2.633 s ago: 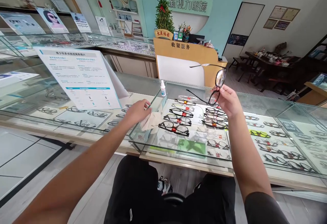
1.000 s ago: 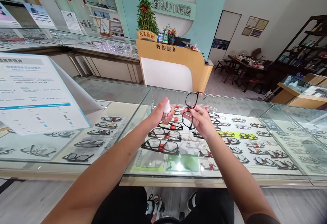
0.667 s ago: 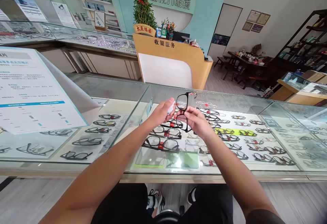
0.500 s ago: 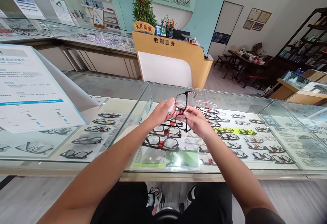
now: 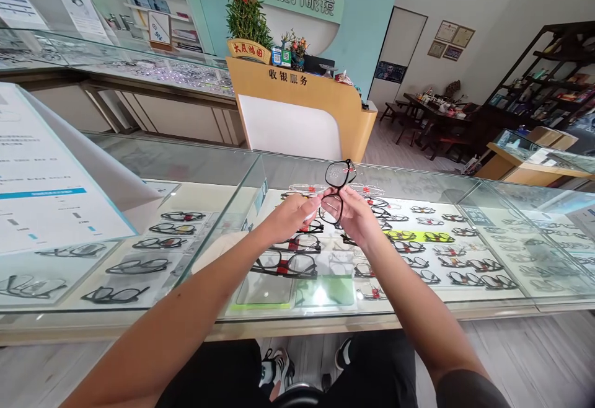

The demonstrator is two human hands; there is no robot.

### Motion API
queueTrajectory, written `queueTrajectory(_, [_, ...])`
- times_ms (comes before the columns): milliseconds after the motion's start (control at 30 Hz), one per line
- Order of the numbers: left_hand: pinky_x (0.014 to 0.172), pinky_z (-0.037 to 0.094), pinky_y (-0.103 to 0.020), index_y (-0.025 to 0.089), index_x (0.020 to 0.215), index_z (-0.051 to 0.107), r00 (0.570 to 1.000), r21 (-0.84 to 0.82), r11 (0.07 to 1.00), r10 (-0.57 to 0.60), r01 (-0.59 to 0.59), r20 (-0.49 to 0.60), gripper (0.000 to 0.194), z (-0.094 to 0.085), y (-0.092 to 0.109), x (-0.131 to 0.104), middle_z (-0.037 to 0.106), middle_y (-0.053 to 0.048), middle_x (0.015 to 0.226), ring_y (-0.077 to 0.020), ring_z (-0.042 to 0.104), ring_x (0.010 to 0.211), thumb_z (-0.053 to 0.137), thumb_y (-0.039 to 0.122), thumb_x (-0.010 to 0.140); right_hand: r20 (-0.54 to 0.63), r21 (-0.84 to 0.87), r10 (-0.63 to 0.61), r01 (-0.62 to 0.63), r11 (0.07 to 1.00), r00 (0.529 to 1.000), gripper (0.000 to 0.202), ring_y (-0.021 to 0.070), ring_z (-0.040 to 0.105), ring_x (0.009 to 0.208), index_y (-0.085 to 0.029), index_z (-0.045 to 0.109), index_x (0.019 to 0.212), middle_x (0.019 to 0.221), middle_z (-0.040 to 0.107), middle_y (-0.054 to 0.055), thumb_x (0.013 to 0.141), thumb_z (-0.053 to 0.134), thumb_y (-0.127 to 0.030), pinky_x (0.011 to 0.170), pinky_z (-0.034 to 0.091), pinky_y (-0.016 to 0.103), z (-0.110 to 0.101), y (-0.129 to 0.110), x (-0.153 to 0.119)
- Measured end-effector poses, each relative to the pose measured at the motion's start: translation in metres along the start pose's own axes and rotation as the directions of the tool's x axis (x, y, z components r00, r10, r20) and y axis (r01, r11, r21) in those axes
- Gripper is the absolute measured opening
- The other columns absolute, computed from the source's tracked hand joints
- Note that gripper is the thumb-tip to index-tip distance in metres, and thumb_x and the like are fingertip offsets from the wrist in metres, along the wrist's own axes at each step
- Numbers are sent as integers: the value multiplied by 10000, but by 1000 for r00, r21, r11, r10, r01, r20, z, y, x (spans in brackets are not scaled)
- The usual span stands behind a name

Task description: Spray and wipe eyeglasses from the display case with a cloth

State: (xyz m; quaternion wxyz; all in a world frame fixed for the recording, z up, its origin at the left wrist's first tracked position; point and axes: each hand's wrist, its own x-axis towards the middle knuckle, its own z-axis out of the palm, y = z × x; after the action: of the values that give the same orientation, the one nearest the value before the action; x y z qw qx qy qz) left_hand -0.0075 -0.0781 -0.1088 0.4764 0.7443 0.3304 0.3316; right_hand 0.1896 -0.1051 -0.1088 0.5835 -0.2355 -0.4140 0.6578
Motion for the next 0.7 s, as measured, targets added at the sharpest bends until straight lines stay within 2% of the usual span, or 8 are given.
queueTrajectory(200, [521, 254, -334, 229, 512, 433, 1000, 55, 998, 8, -7, -16, 768, 5, 2, -2, 388, -10, 486, -133, 328, 476, 440, 850, 965, 6, 13, 0, 0, 1000, 1000, 334, 275, 811, 1091, -236, 718, 882, 1028, 827, 62, 792, 956, -450, 1091, 647, 440, 1, -2, -2])
queueTrajectory(300, [502, 253, -323, 233, 521, 453, 996, -23, 1000, 8, -10, -94, 815, -6, -1, 0, 377, -13, 467, -131, 333, 455, 357, 914, 957, -1, -2, 3, -3, 1000, 1000, 329, 252, 806, 1084, -234, 747, 914, 1029, 823, 54, 802, 951, -467, 1053, 658, 396, 0, -4, -3])
queueTrajectory(367, [488, 256, -316, 237, 546, 469, 984, -105, 994, -5, -14, -181, 843, -20, -6, 5, 375, -8, 471, -130, 337, 437, 310, 971, 928, -3, -11, 10, -10, 1000, 1000, 333, 233, 803, 1068, -235, 755, 922, 1043, 822, 52, 812, 945, -484, 1026, 662, 366, -1, -5, -3])
queueTrajectory(433, [506, 335, -316, 240, 603, 501, 943, -158, 987, -20, -35, -333, 834, -40, -14, 11, 429, -11, 520, -141, 408, 465, 318, 998, 900, 0, -14, 16, -16, 1000, 1000, 334, 227, 802, 1067, -234, 752, 914, 1061, 823, 55, 816, 941, -492, 1021, 660, 356, -3, -6, -3])
queueTrajectory(500, [620, 475, -334, 238, 693, 555, 868, -144, 989, -50, -24, -494, 781, -62, -25, 17, 521, -21, 613, -169, 541, 567, 370, 968, 899, 4, -19, 11, -11, 1000, 1000, 333, 234, 800, 1089, -233, 755, 915, 1073, 822, 61, 817, 936, -495, 1032, 656, 362, -5, -7, -2])
queueTrajectory(600, [750, 514, -354, 230, 812, 589, 773, -102, 993, -111, 60, -625, 557, -92, -45, 25, 595, -30, 757, -195, 610, 714, 535, 774, 916, 7, -22, 4, -4, 1000, 1000, 321, 234, 797, 1112, -237, 779, 948, 1071, 825, 55, 826, 922, -497, 1040, 655, 360, -7, -7, -1])
queueTrajectory(633, [763, 504, -356, 227, 850, 600, 749, -65, 991, -132, 118, -649, 452, -101, -53, 27, 609, -33, 799, -200, 603, 746, 612, 677, 894, 8, -20, 2, -2, 1000, 1000, 312, 229, 796, 1115, -242, 785, 954, 1065, 826, 47, 827, 921, -493, 1044, 654, 353, -8, -7, -1])
queueTrajectory(700, [814, 510, -371, 234, 981, 612, 706, 64, 947, -187, 313, -683, 346, -114, -70, 30, 643, -39, 915, -223, 618, 836, 685, 539, 835, 12, -21, 6, -5, 1000, 1000, 304, 224, 797, 1120, -249, 785, 955, 1055, 827, 35, 828, 921, -489, 1057, 649, 349, -10, -7, -1])
